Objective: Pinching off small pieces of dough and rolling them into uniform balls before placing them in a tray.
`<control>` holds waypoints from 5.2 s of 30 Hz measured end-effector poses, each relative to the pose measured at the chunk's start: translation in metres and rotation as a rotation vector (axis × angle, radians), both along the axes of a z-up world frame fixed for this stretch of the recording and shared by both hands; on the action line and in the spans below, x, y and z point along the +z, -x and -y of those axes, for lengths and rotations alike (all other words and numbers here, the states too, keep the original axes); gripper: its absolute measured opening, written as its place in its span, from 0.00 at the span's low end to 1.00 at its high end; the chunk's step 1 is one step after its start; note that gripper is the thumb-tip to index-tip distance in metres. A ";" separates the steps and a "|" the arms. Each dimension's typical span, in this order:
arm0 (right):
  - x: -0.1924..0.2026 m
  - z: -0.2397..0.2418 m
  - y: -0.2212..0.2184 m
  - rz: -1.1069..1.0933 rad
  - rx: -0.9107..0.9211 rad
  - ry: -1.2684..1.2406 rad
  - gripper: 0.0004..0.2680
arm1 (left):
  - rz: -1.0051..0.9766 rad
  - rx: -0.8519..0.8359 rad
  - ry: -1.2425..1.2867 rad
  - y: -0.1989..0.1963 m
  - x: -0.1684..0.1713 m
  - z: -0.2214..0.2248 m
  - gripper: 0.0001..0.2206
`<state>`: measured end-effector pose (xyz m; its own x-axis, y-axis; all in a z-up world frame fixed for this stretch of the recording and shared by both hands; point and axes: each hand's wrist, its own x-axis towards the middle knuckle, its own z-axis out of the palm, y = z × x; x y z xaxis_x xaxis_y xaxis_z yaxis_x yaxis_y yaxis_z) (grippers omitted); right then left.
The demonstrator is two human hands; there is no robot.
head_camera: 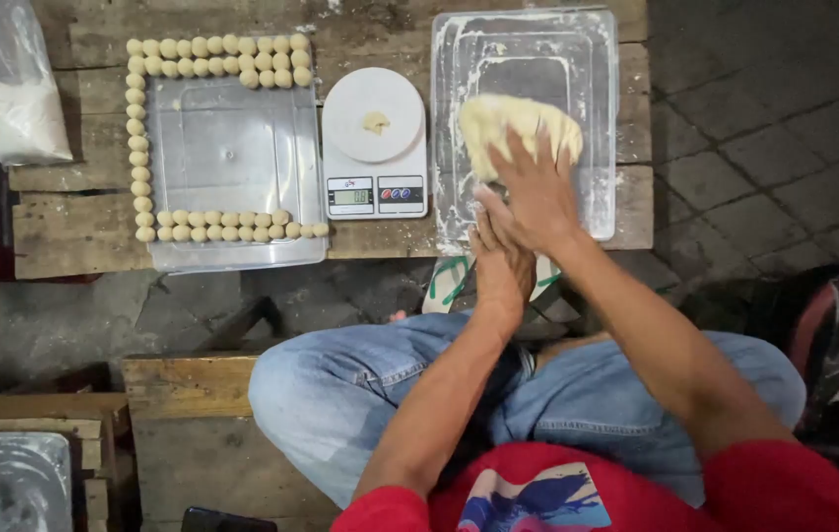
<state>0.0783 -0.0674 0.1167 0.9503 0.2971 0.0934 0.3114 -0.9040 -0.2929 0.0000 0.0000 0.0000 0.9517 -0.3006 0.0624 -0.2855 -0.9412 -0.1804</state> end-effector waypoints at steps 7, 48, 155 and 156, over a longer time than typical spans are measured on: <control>0.030 0.015 0.027 0.479 0.024 -0.149 0.04 | 0.050 0.038 0.102 0.005 0.015 -0.005 0.32; -0.022 0.005 -0.043 -0.020 -0.152 0.113 0.32 | 0.067 -0.043 0.315 0.004 0.032 -0.020 0.36; 0.043 0.109 0.038 0.185 -0.165 -0.702 0.05 | -0.251 0.165 1.243 -0.075 0.146 -0.013 0.12; 0.042 0.110 0.034 0.136 -0.187 -0.655 0.08 | -0.235 0.010 1.008 -0.072 0.150 -0.016 0.19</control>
